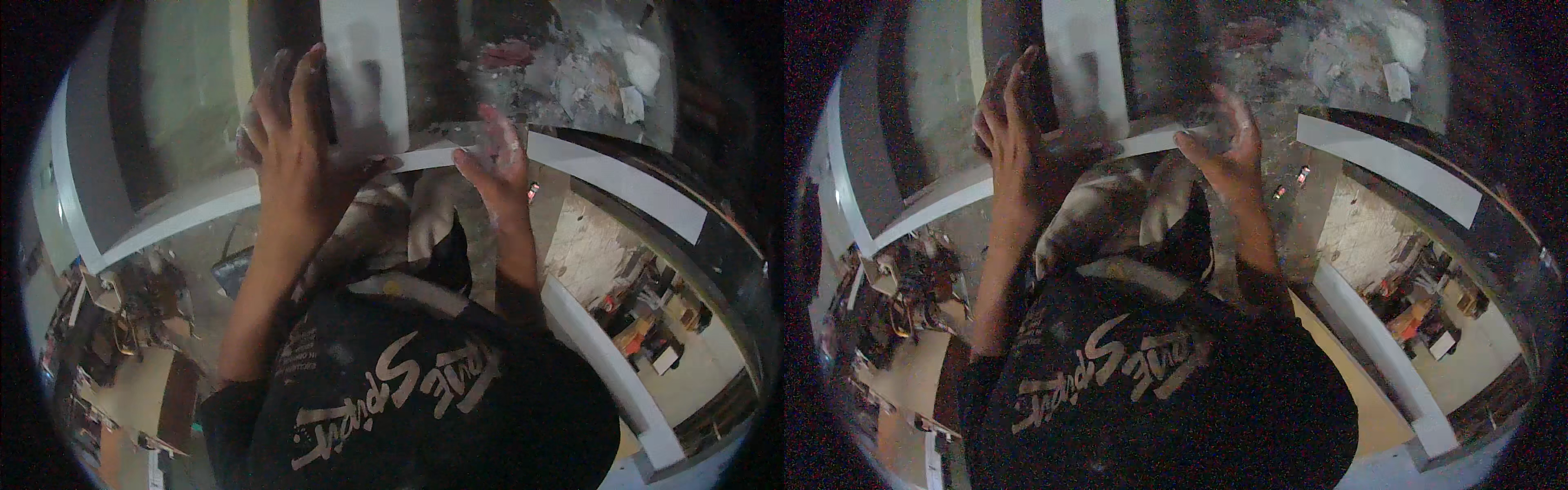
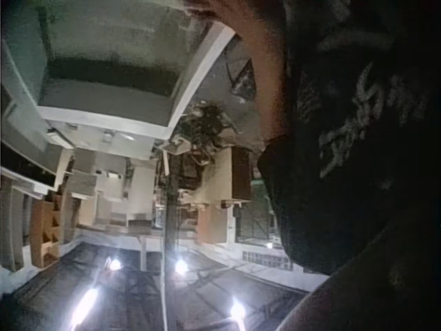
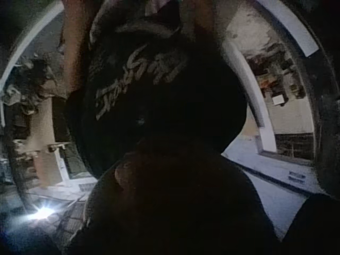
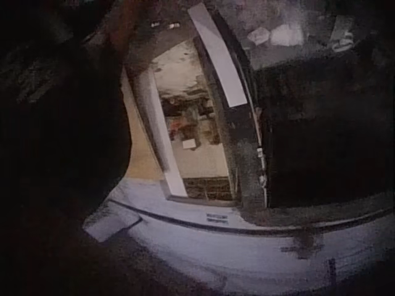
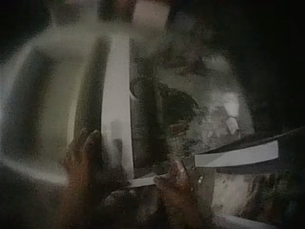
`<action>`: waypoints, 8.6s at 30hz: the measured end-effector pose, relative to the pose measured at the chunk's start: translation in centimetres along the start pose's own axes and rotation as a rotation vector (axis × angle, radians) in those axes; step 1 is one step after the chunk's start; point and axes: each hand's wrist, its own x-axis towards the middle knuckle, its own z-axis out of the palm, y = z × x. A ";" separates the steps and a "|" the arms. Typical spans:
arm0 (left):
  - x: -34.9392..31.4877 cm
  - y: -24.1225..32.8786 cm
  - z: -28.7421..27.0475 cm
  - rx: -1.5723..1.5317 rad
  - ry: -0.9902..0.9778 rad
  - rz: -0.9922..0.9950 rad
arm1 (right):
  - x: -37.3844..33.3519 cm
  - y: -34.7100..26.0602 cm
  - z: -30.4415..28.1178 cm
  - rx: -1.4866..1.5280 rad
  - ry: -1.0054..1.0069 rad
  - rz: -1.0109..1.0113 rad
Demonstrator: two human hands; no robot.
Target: The person applies a long strip of white veneer edge banding to the edge of a white square frame on a workbench by hand and then uses a small tool to trim and smooth the edge.
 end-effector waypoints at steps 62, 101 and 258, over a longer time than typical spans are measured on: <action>-9.0 -13.2 -8.3 0.327 0.077 -0.092 | 61.1 -21.5 24.0 -0.756 -0.518 -0.519; -14.5 -31.9 -21.0 -0.157 0.743 -0.366 | -8.9 -16.7 26.7 -0.084 -0.064 -0.058; -14.0 -40.0 -27.3 -0.170 0.146 0.250 | -23.0 -19.8 50.0 0.002 -0.046 -0.195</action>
